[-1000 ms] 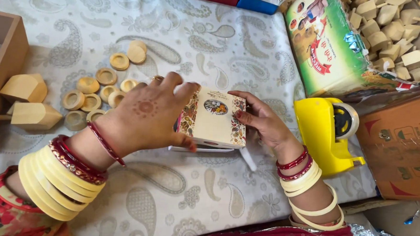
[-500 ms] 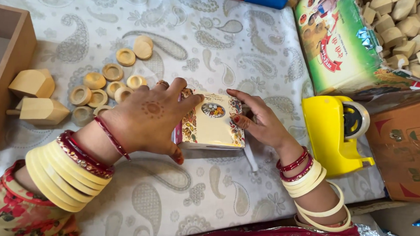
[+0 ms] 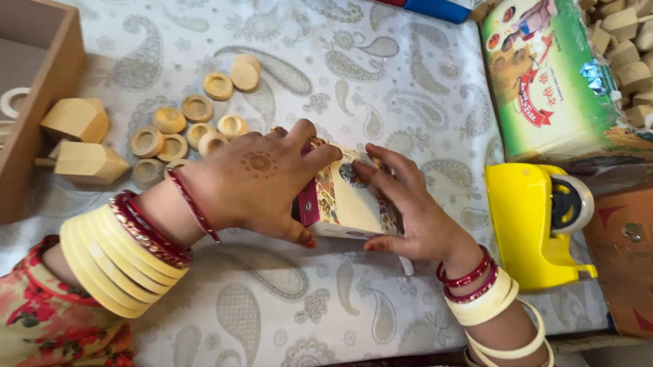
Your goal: Placing wooden dry fruit shaped items into small decorative boxes and wrapping the boxes in blue foil.
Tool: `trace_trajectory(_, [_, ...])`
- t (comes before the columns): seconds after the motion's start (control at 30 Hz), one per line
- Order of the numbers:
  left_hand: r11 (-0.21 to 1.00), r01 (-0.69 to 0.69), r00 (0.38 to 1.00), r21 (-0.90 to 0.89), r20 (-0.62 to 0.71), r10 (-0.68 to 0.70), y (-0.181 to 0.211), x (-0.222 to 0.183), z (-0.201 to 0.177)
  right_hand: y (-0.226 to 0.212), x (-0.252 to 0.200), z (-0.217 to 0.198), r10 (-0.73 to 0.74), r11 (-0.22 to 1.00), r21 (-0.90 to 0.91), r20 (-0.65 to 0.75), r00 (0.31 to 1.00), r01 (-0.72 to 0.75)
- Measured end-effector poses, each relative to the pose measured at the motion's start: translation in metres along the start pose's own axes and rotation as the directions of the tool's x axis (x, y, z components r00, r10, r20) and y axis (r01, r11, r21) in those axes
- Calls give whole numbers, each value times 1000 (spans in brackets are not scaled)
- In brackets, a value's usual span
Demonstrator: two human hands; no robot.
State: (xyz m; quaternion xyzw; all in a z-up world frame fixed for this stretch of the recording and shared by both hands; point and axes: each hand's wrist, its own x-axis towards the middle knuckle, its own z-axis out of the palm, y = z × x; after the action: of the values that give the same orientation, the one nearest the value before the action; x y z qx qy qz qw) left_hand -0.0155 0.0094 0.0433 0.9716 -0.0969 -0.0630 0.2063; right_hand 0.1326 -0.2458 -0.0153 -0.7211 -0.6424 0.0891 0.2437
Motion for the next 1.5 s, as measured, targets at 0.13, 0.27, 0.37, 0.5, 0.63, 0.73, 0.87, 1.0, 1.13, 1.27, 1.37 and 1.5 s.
trace_trajectory(0.13, [997,82,994,10,76,-82,4,2,-5,0,-4,-9,80,965,249,-8,997,-75])
trace_trajectory(0.27, [997,36,995,61,90,-42,-1,1,-3,5,-7,-4,21,989,143,15,1000,-23])
trace_trajectory(0.37, [994,94,981,62,167,-103,-3,2,-8,-10,-4,2,-26,995,-99,37,999,30])
trace_trajectory(0.5, [992,98,984,-85,157,-84,-18,9,5,-22,0,10,1,980,-198,52,999,10])
trace_trajectory(0.63, [985,84,983,-150,174,-57,-24,16,9,-24,3,15,58,963,-267,49,997,-43])
trace_trajectory(0.73, [988,100,979,-121,187,-76,-27,18,13,-24,5,20,80,957,-284,85,993,-53])
trace_trajectory(0.87, [989,122,975,-88,196,-103,-34,23,22,-18,4,21,102,963,-262,151,983,-60])
trace_trajectory(1.0, [995,46,992,-90,124,-35,-44,21,39,-20,4,21,98,957,-286,159,982,-49])
trace_trajectory(1.13, [983,-26,994,-184,-107,6,-49,4,61,-17,2,13,81,962,-269,158,984,-36])
trace_trajectory(1.27, [968,-232,888,-94,-427,171,-62,-4,95,-8,-7,-29,114,990,-96,80,990,-106])
trace_trajectory(1.37, [973,-217,916,-80,-361,175,-63,2,98,12,-33,-45,181,982,-79,142,973,-171])
trace_trajectory(1.5, [968,-182,938,-170,-324,120,-64,4,99,17,-17,-27,473,881,-164,289,832,-444])
